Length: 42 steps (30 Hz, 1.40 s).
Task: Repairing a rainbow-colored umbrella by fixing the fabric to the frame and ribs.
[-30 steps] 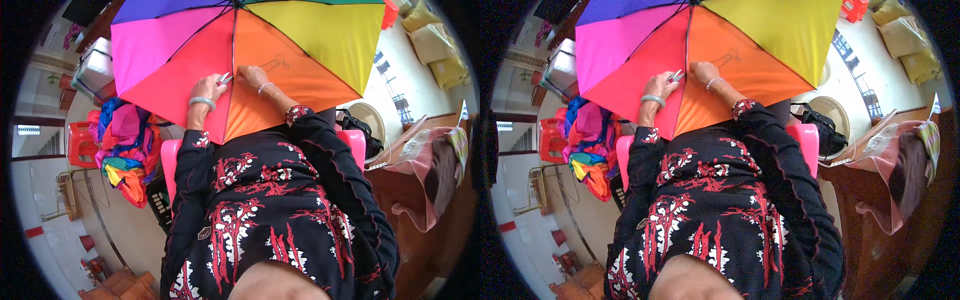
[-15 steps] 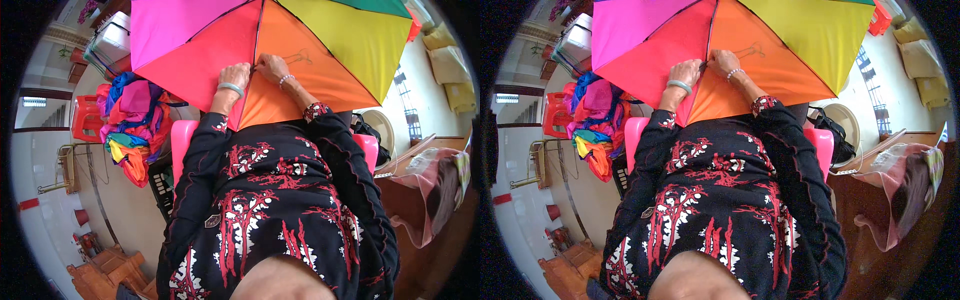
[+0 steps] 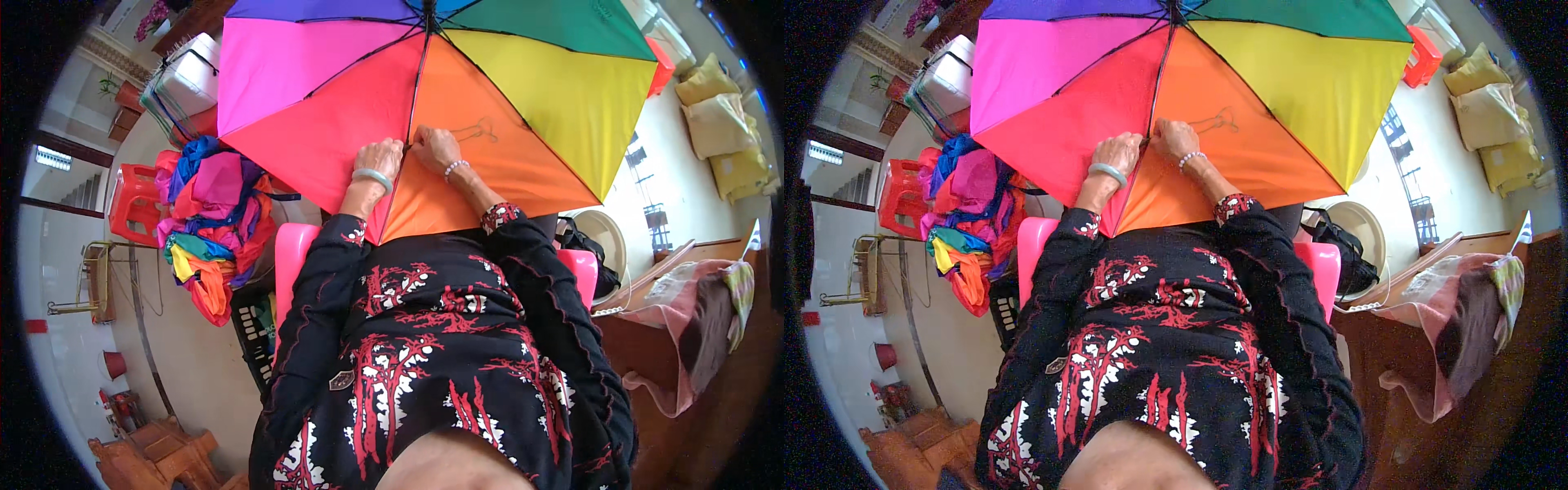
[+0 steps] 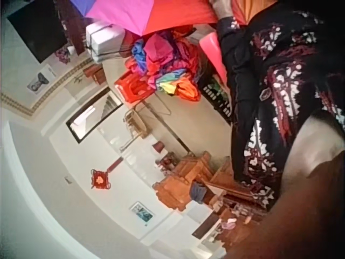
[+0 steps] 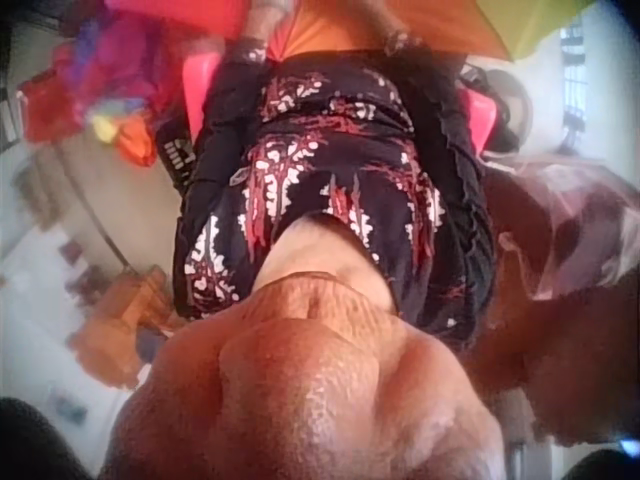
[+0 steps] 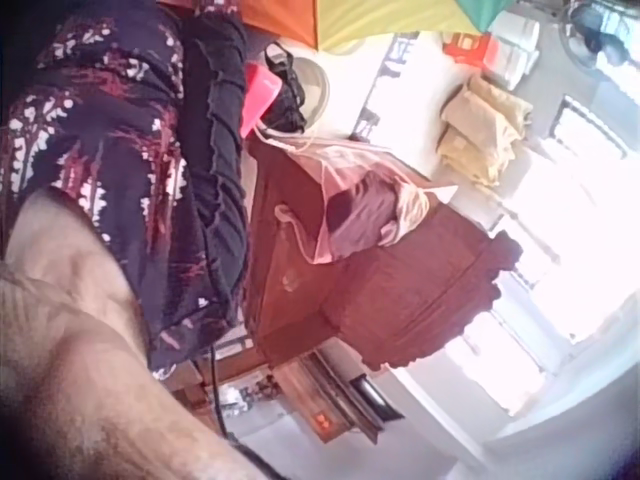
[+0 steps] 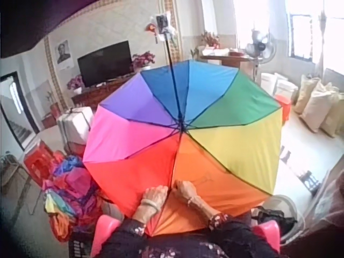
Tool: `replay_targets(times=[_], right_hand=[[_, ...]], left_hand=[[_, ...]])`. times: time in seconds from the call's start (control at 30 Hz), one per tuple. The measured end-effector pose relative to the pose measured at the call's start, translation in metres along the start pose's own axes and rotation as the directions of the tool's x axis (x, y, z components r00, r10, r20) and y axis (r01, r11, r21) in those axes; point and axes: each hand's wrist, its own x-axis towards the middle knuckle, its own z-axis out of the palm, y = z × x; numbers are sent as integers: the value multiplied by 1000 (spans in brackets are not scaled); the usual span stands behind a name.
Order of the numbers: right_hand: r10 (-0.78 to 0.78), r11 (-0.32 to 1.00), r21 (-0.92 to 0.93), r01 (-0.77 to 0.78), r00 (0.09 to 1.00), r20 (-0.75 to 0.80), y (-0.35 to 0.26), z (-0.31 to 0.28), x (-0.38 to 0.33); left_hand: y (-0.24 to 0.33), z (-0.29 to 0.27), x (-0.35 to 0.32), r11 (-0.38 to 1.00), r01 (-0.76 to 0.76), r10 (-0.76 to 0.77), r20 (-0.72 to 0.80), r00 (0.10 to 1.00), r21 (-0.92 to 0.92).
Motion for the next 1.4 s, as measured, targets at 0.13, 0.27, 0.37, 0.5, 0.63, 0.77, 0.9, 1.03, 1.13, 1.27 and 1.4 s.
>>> replay_targets(times=[0.13,0.27,0.37,0.5,0.63,0.77,0.9,1.03,1.13,1.27,1.4], right_hand=[[-30,999,-26,29,999,-27,6,3,0],[-44,995,90,45,999,-12,6,1,1],[-30,998,60,30,999,-13,11,4,1],[9,995,95,-13,999,51,9,-1,1],[4,999,41,-6,999,47,8,-2,3],[-81,991,105,79,997,12,12,-3,2],[-99,994,-40,101,994,38,11,4,0],[-67,995,-65,70,997,46,12,5,1],[-72,997,-28,73,997,31,14,5,1],[-80,997,-5,80,997,8,11,5,1],[-91,996,-7,91,996,5,10,5,0]], left_hand=[[0,0,1,999,-1,1,-5,1000,-37],[-3,0,3,984,138,-129,87,988,-112],[-2,-1,5,979,157,-148,73,986,-129],[-6,-9,4,986,124,-108,141,984,-115],[-1,-11,5,992,117,-110,120,987,-53],[-2,-14,6,989,138,-127,166,978,-55],[-4,-9,5,988,142,-131,155,979,-61],[-3,-10,3,989,135,-125,153,980,-58],[0,-13,3,988,142,-134,135,982,-53],[2,-7,3,992,113,-110,53,992,-58],[5,-6,3,997,74,-73,15,997,-25]])
